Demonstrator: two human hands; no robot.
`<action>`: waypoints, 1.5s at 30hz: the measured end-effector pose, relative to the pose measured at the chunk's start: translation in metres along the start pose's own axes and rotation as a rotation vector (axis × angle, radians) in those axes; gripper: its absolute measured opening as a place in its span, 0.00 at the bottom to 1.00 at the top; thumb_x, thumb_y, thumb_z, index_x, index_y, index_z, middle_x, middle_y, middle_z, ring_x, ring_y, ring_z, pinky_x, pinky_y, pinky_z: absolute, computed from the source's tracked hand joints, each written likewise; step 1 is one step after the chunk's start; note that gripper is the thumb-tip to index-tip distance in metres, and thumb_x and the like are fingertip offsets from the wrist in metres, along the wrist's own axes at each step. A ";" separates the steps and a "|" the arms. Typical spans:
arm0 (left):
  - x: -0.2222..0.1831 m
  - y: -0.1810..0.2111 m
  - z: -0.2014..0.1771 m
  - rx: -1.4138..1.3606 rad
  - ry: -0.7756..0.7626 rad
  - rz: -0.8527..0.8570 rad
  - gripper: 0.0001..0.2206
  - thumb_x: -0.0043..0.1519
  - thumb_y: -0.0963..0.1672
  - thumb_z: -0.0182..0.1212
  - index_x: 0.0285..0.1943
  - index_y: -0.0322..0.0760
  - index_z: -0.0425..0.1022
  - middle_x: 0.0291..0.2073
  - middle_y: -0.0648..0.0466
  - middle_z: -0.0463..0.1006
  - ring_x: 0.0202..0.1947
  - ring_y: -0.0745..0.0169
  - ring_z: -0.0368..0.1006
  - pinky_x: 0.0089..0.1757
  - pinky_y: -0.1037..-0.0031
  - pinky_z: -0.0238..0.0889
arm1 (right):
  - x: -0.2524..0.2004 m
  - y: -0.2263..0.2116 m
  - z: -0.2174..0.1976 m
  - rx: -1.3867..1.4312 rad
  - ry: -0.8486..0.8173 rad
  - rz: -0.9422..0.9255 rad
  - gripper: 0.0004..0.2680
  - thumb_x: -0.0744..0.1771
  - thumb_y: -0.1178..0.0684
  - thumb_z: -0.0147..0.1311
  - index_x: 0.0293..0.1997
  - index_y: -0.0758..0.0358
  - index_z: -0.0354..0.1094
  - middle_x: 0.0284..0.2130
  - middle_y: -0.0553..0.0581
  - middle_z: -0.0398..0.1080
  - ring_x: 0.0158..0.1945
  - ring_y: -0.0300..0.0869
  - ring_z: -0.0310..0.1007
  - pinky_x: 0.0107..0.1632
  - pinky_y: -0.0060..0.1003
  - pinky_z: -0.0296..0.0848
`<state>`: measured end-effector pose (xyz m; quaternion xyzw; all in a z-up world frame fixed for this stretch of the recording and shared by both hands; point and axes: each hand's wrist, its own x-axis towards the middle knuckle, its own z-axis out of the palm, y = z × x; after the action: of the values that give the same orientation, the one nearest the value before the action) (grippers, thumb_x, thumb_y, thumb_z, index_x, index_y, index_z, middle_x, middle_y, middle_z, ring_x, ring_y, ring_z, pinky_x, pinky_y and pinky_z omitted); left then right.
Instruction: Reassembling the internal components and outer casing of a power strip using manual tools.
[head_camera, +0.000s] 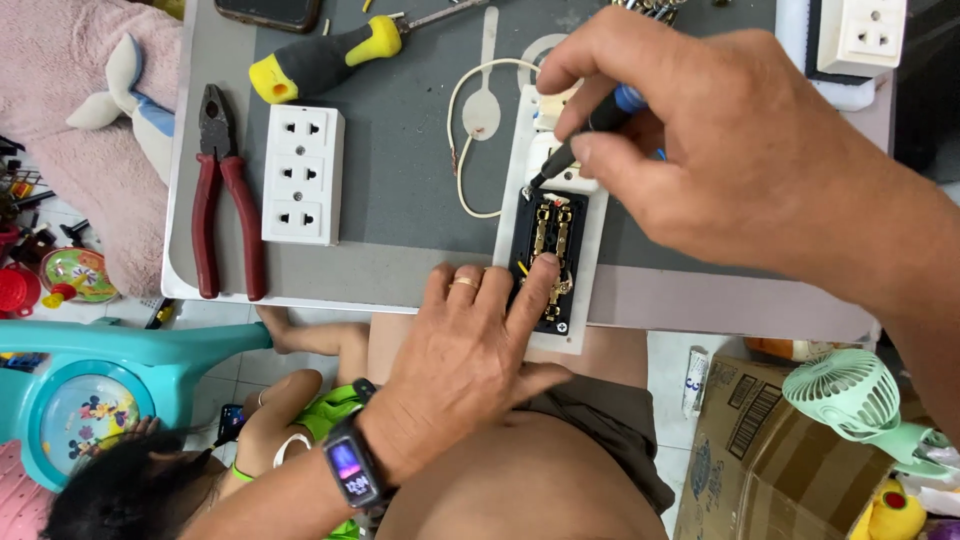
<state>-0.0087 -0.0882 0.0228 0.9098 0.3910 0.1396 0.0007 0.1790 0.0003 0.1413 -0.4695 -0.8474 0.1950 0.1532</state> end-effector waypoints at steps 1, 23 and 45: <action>0.000 -0.002 0.003 -0.002 0.000 0.001 0.45 0.53 0.66 0.59 0.68 0.33 0.58 0.35 0.50 0.64 0.33 0.50 0.61 0.40 0.60 0.57 | 0.000 0.001 0.001 0.000 0.000 0.002 0.09 0.66 0.63 0.53 0.50 0.64 0.63 0.34 0.50 0.75 0.21 0.39 0.66 0.30 0.33 0.64; 0.000 -0.009 0.011 0.023 0.067 0.125 0.41 0.55 0.58 0.71 0.66 0.27 0.59 0.31 0.53 0.60 0.30 0.55 0.57 0.35 0.65 0.58 | 0.011 -0.013 0.007 -0.169 0.042 -0.027 0.10 0.65 0.63 0.52 0.52 0.64 0.67 0.18 0.54 0.66 0.18 0.46 0.65 0.27 0.42 0.63; 0.003 -0.012 0.008 0.018 0.033 0.144 0.40 0.56 0.57 0.69 0.67 0.28 0.58 0.32 0.52 0.62 0.30 0.54 0.59 0.35 0.64 0.58 | 0.001 0.002 0.023 -0.270 0.155 -0.091 0.06 0.68 0.60 0.57 0.47 0.62 0.63 0.20 0.53 0.65 0.21 0.55 0.64 0.28 0.48 0.60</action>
<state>-0.0130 -0.0769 0.0142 0.9331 0.3257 0.1507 -0.0237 0.1698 -0.0023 0.1198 -0.4604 -0.8720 0.0355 0.1623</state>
